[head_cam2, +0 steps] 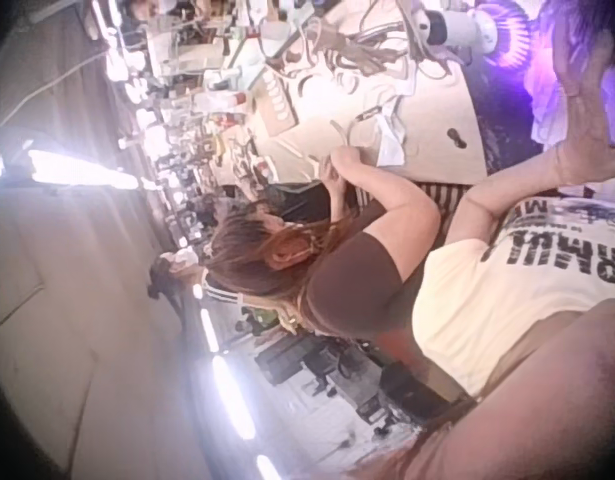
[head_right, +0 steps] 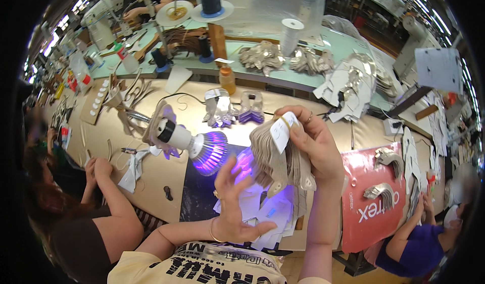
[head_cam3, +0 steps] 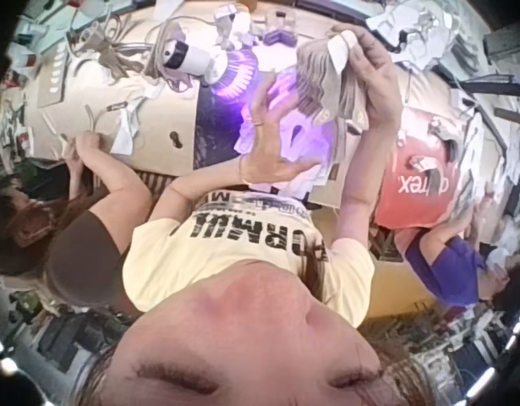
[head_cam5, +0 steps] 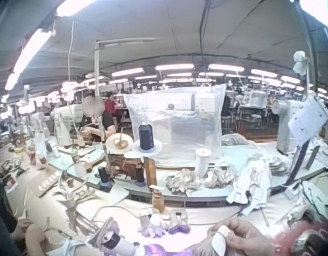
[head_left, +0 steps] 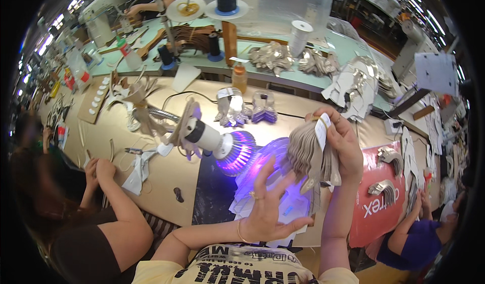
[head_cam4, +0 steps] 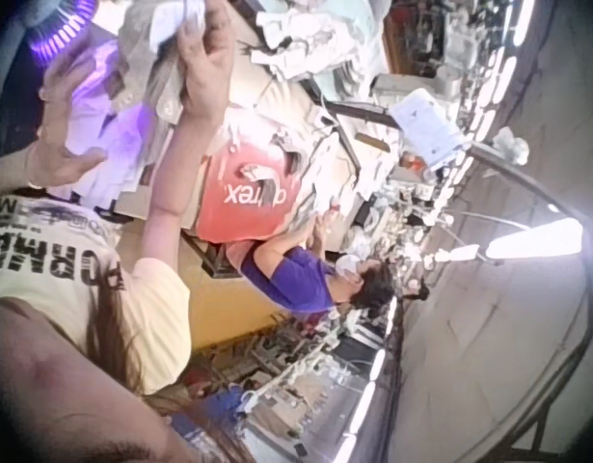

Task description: The person inspects small metallic fabric pieces by holding them up to a UV light, turning them over, and comparing them. They then place the pieces on a nearby table and handle a stack of white fabric pieces, sorting and stacking them.

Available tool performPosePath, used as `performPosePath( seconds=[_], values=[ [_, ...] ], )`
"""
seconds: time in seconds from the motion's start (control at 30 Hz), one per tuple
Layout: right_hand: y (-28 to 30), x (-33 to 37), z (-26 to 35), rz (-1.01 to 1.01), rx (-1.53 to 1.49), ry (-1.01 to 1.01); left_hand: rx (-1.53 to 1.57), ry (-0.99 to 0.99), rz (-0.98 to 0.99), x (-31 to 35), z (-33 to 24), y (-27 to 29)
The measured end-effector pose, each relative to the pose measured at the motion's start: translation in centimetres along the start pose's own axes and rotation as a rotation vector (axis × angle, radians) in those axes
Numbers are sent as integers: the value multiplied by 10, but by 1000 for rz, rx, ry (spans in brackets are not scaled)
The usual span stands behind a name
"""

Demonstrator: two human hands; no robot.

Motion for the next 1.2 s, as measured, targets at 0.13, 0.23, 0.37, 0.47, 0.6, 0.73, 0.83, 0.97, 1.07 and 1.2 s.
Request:
performPosePath(
  seconds=[0.13, 0.23, 0.37, 0.47, 0.6, 0.73, 0.83, 0.97, 1.07, 1.2],
  values=[
    [5, 35, 18, -206, 188, 30, 70, 174, 81, -19, 26, -19],
    [3, 45, 27, -274, 332, 116, 693, 529, 208, -22, 57, -57],
    [13, 39, 21, -338, 336, 103, 892, 747, 259, -15, 83, -74],
    [15, 31, 13, -299, 339, 97, 851, 690, 157, -12, 90, -68],
    [15, 25, 2, -293, 296, 69, 874, 711, 117, -5, 93, -62],
    [14, 26, 0, -280, 302, 80, 868, 709, 106, -3, 90, -61],
    [14, 30, -2, -286, 294, 60, 856, 723, 117, 2, 85, -60],
    [14, 41, -6, -325, 307, 64, 803, 682, 116, 12, 72, -55],
    [15, 50, -17, -341, 255, 15, 667, 623, 52, 26, 63, -39],
    [21, 63, -47, -284, 181, -103, 248, 535, 89, 73, 46, 10]
  ],
)
Point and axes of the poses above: each hand's wrist, its own x-axis away from the middle knuckle, its own y-axis out of the back of the hand, z = x × y, the point moved 7 cm from there along -x, towards the middle knuckle, and after that the axes turned 6 degrees about -y, right-handed, at the moved point
